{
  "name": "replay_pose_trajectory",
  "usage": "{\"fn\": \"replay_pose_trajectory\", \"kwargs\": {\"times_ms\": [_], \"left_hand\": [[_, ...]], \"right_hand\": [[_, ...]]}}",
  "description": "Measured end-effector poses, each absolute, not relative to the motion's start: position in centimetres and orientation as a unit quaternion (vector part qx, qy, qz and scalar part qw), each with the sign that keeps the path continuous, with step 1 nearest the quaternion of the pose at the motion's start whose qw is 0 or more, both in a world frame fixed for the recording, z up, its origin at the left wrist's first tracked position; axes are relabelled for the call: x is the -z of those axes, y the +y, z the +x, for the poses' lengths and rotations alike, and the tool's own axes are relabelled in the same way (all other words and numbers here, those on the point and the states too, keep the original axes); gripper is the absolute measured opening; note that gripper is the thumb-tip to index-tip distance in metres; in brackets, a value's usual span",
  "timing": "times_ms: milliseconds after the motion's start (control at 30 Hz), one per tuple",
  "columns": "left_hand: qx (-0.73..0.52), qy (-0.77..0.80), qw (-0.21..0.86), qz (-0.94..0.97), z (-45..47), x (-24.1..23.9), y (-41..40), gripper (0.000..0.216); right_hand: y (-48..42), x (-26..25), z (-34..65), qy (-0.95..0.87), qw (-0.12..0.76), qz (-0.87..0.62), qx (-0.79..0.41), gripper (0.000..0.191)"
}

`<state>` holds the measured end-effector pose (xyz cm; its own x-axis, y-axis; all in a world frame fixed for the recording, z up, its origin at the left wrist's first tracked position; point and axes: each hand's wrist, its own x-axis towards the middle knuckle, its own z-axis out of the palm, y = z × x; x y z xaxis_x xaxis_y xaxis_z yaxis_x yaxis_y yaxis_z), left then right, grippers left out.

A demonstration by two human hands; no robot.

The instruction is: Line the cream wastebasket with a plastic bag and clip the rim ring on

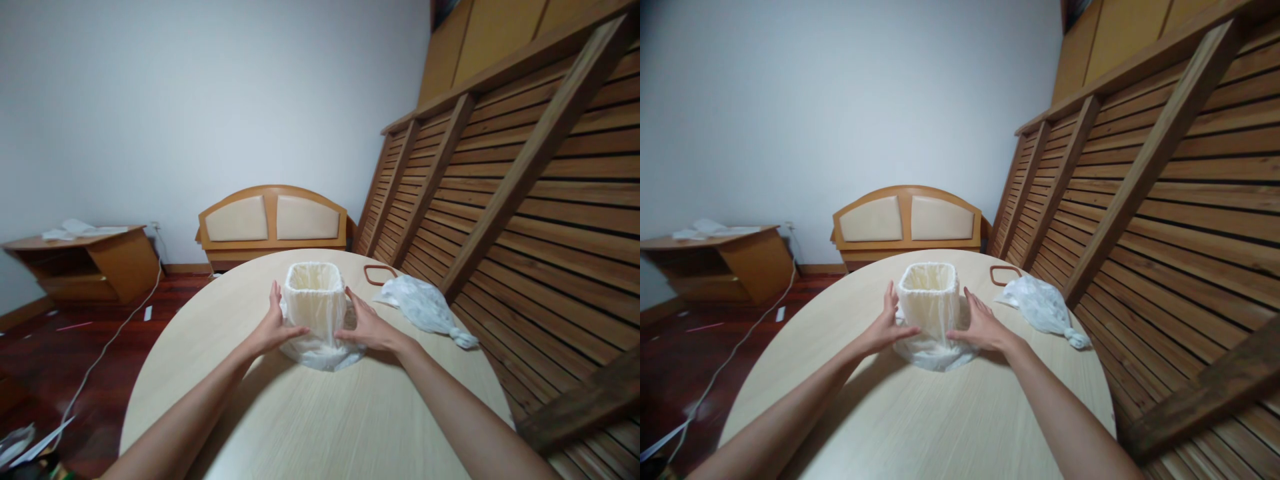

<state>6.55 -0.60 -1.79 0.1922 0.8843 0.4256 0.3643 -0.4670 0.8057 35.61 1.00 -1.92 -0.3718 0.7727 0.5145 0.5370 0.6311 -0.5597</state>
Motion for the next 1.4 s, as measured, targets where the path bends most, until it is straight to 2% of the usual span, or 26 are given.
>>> {"fn": "replay_pose_trajectory", "kwargs": {"times_ms": [67,133,267,433,500,600,700,867,933,1000,1067,1133,1300,1400], "left_hand": [[-0.494,0.412,0.27,0.716,7.0,0.4,-0.8,0.135],[-0.516,0.389,0.251,0.721,7.6,-0.7,-1.1,0.124],[-0.514,0.391,0.206,0.735,8.7,-0.9,-1.3,0.099],[-0.513,0.432,0.157,0.725,9.0,-0.3,-1.5,0.093],[-0.51,0.438,0.099,0.734,9.0,-1.0,-2.0,0.085],[-0.486,0.426,0.024,0.762,9.1,-2.3,-2.8,0.062],[-0.471,0.418,0.006,0.777,9.4,-3.0,-3.3,0.041],[-0.468,0.414,-0.002,0.781,9.4,-2.8,-3.8,0.029],[-0.468,0.413,0.003,0.782,9.3,-2.9,-4.1,0.027],[-0.467,0.408,0.008,0.784,9.2,-3.0,-4.4,0.025],[-0.468,0.401,0.008,0.787,9.1,-3.1,-4.6,0.023],[-0.472,0.394,0.004,0.789,9.0,-3.2,-4.6,0.02],[-0.475,0.382,0.003,0.793,8.6,-3.3,-4.6,0.013],[-0.484,0.376,-0.025,0.79,8.6,-3.4,-4.9,0.019]], "right_hand": [[0.8,0.7,34.7,-0.8,0.374,-0.418,-0.214,0.127],[0.5,-0.3,33.4,-0.776,0.408,-0.406,-0.257,0.128],[0.0,-0.6,31.2,-0.743,0.47,-0.385,-0.28,0.107],[-0.1,0.5,30.9,-0.812,0.39,-0.369,-0.231,0.083],[-0.3,0.4,31.2,-0.814,0.383,-0.375,-0.223,0.091],[-0.6,-0.3,31.4,-0.78,0.438,-0.389,-0.219,0.11],[-1.1,-1.0,31.2,-0.776,0.454,-0.378,-0.222,0.106],[-1.6,-1.3,31.5,-0.791,0.43,-0.373,-0.223,0.112],[-1.7,-1.6,31.9,-0.8,0.46,-0.339,-0.185,0.102],[-1.8,-2.1,32.4,-0.814,0.477,-0.307,-0.123,0.079],[-2.0,-2.7,32.8,-0.833,0.465,-0.294,-0.061,0.055],[-2.1,-3.2,33.2,-0.848,0.443,-0.291,-0.012,0.041],[-1.9,-3.5,33.7,-0.862,0.43,-0.266,0.042,0.028],[-1.8,-3.6,33.7,-0.863,0.44,-0.244,0.048,0.02]]}}
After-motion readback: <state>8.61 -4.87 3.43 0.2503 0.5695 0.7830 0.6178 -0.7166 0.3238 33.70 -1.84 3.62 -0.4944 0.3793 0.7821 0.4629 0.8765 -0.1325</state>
